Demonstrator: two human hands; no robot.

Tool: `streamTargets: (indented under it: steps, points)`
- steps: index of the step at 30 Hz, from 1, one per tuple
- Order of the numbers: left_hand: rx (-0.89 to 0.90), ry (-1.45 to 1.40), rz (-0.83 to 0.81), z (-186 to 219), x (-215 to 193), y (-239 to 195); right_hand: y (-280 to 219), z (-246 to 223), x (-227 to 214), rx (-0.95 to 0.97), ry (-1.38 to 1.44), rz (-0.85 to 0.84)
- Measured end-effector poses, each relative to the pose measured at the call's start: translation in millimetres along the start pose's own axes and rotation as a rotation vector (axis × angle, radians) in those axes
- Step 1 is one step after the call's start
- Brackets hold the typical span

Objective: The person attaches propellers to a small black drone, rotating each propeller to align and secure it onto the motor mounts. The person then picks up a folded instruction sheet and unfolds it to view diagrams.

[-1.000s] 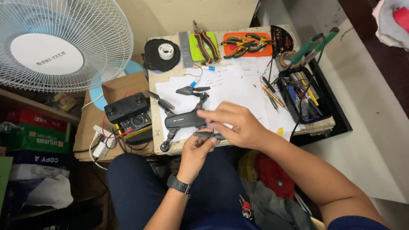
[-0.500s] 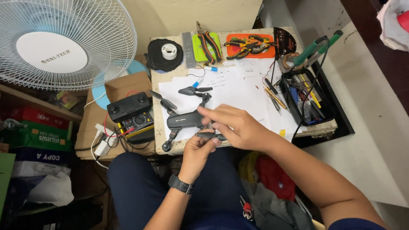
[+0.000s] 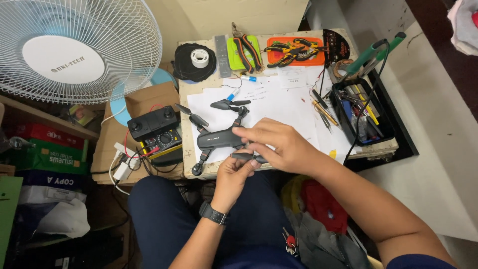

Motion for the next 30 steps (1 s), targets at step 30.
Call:
streamTargets:
  steps: [30]
  points:
    - [0.038, -0.004, -0.006, -22.1, -1.2, 2.7, -5.1, 28.2, -52.1, 0.172, 0.152, 0.356]
Point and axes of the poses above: each hand's wrist, its own y-axis towards the middle knuckle, its own x-axis out of the palm, z = x × y, the point moved 2 cm from there along y, towards the middle knuckle, and after that the axes turned 8 degrees about x, right-handed, at the moved point
